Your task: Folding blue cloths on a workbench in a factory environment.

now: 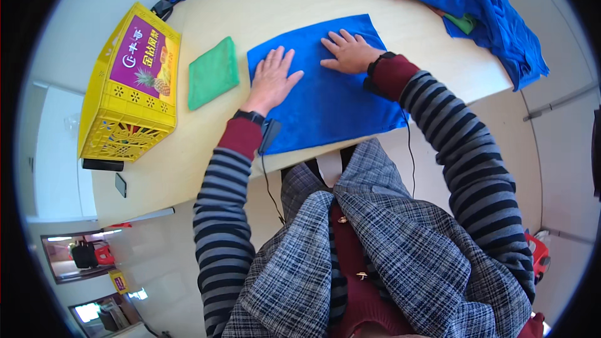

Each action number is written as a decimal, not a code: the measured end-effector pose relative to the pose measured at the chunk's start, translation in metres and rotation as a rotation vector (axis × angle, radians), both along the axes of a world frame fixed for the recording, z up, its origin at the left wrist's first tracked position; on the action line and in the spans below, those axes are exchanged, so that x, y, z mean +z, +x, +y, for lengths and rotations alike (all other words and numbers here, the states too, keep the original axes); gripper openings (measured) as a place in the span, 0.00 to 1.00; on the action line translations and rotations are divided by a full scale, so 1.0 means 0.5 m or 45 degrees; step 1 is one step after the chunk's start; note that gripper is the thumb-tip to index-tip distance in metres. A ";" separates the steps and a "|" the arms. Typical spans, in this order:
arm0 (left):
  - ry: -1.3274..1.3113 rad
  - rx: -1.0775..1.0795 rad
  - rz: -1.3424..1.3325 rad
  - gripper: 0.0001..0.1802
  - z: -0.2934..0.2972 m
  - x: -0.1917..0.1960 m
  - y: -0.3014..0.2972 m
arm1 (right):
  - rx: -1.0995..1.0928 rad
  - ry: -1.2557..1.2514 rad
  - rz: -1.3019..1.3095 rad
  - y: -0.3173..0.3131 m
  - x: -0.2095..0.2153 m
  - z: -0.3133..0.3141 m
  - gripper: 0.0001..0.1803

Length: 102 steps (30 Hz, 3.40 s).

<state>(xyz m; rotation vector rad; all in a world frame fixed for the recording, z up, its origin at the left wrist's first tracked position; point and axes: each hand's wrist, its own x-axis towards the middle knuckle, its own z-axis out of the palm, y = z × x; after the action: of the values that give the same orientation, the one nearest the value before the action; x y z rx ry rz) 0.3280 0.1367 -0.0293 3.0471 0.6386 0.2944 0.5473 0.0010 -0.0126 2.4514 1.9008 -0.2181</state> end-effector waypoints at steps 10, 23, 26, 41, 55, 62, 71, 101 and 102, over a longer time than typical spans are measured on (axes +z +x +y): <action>-0.285 0.380 -0.266 0.31 0.154 -0.010 0.002 | -0.205 0.015 -0.087 0.116 -0.027 0.005 0.43; -0.382 0.332 0.013 0.15 0.307 -0.003 0.111 | -0.118 0.015 -0.050 0.140 -0.037 0.022 0.45; -0.689 0.288 -0.056 0.11 0.333 -0.002 0.109 | -0.085 -0.006 -0.046 0.146 -0.029 0.026 0.44; 0.015 -0.031 -0.332 0.25 0.120 0.015 0.052 | 0.087 0.267 -0.115 -0.029 0.009 -0.089 0.41; -0.151 -0.217 -0.030 0.42 -0.211 0.006 -0.242 | 0.209 0.450 0.084 -0.057 -0.039 -0.367 0.41; -0.073 -0.222 -0.275 0.29 -0.264 -0.029 -0.320 | 0.392 0.505 0.049 -0.062 -0.049 -0.444 0.35; -0.536 -0.106 -0.456 0.10 -0.223 0.097 -0.345 | 0.163 0.103 0.853 -0.049 0.143 -0.444 0.13; 0.148 0.210 -0.500 0.36 -0.135 0.031 -0.143 | -0.079 0.798 0.042 -0.098 0.000 -0.251 0.32; 0.153 0.210 -0.494 0.36 -0.148 0.031 -0.138 | -0.043 0.800 0.075 -0.137 -0.005 -0.222 0.32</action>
<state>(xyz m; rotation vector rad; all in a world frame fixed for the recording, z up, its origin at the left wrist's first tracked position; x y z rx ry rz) 0.2588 0.0626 -0.0138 2.9158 0.8657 0.9293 0.4787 -0.1101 -0.0151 2.8638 2.2173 0.3726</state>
